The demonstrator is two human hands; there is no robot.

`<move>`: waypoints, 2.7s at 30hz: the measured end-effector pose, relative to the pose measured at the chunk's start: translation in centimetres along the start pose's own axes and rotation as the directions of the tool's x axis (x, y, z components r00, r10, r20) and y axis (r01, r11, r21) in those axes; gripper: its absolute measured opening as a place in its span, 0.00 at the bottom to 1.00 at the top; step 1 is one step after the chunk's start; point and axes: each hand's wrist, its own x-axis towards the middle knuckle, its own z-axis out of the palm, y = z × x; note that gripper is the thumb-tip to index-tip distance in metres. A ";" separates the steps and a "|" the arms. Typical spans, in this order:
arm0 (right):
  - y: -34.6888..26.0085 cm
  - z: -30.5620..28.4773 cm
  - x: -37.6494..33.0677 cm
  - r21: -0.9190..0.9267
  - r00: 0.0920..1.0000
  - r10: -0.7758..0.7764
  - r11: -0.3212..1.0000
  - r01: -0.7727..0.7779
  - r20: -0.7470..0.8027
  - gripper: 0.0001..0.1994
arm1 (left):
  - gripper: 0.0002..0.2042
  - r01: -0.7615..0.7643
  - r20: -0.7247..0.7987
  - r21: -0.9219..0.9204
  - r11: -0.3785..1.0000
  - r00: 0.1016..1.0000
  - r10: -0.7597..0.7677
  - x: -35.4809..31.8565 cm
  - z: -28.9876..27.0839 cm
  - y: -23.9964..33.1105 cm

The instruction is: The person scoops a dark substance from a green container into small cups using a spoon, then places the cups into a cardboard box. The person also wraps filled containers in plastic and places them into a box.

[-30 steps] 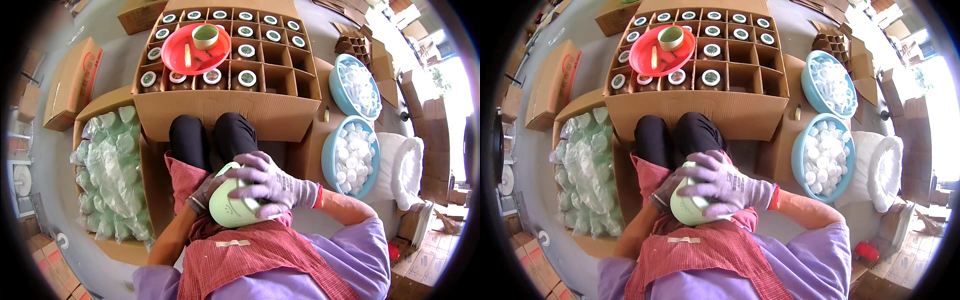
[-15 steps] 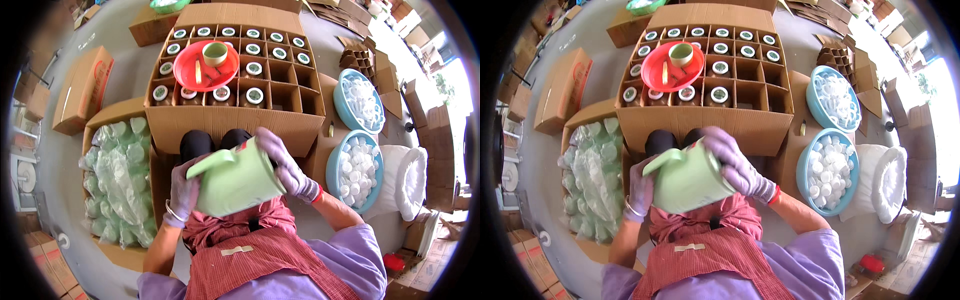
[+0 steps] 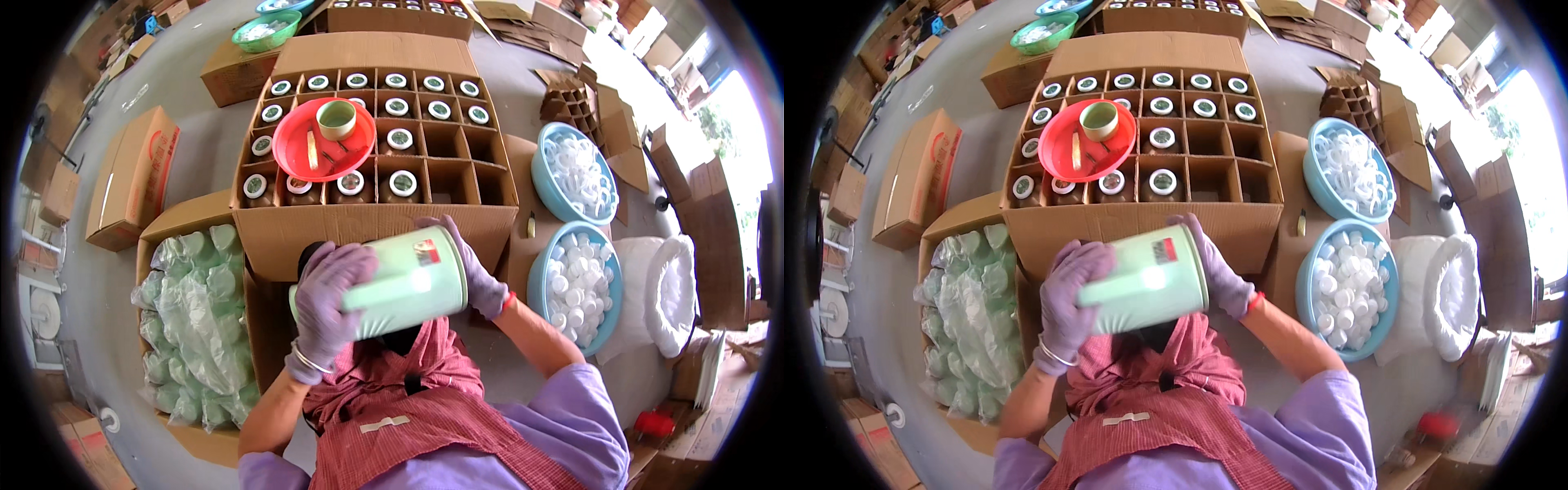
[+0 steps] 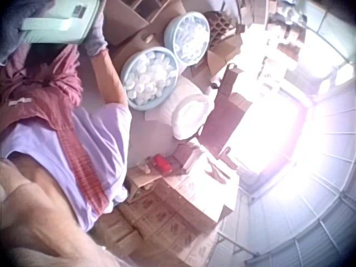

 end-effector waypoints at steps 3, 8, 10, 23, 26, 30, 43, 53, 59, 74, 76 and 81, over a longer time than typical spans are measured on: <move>-3.2 -0.5 1.7 -0.167 0.914 -0.399 0.898 0.406 0.074 0.29 | 0.14 0.654 0.359 -0.718 0.240 0.643 -0.676 -2.4 0.8 -2.6; 2.4 0.7 1.8 0.846 0.905 0.362 0.391 -0.363 0.222 0.27 | 0.13 -0.218 0.052 0.167 0.962 0.976 0.212 0.4 0.2 0.8; 2.8 -0.3 1.0 0.557 0.920 0.378 0.745 -0.368 0.102 0.26 | 0.13 -0.047 -0.006 -0.073 0.996 0.999 0.047 0.8 -0.2 -1.0; -5.0 2.4 4.2 0.098 0.996 -0.037 0.995 0.030 0.077 0.38 | 0.10 0.488 0.008 -0.425 0.763 0.845 -0.535 -1.0 -1.2 -4.4; -3.1 5.3 4.0 0.613 0.974 0.190 0.756 -0.227 0.126 0.31 | 0.08 0.202 -0.159 -0.084 0.976 0.964 -0.213 -1.0 -2.1 -3.6; -3.5 7.9 6.7 0.582 0.975 0.146 0.784 -0.218 0.168 0.29 | 0.09 0.232 -0.226 -0.088 0.969 0.943 -0.246 -2.4 -3.9 -5.5; 6.2 6.2 30.0 -0.848 0.822 0.213 0.178 0.500 0.529 0.13 | 0.21 0.763 0.060 -0.333 0.554 0.604 -0.795 -10.2 -5.4 -12.3; -5.9 5.1 17.7 -0.023 0.687 -0.361 0.876 0.482 0.631 0.09 | 0.23 0.769 0.255 -0.590 0.244 0.465 -0.848 -13.0 -3.7 -18.0; -9.4 4.7 13.4 -0.202 0.359 -0.504 0.340 0.919 0.786 0.09 | 0.21 0.767 0.372 -0.638 0.067 0.383 -0.845 -9.1 -3.7 -14.5; -5.7 3.1 11.2 -0.183 0.629 -0.047 0.937 0.297 0.776 0.13 | 0.16 0.815 0.164 -0.511 0.274 0.405 -0.900 -15.4 0.9 -3.6; -4.3 3.2 12.7 -0.142 0.577 -0.124 0.908 0.394 0.807 0.09 | 0.19 0.707 0.082 -0.448 0.546 0.641 -0.763 -14.4 0.3 -3.5; -1.8 2.2 20.8 -0.613 0.852 -0.271 0.600 0.514 0.448 0.05 | 0.25 0.647 0.465 0.068 0.759 0.653 -0.598 -7.7 -2.4 -4.0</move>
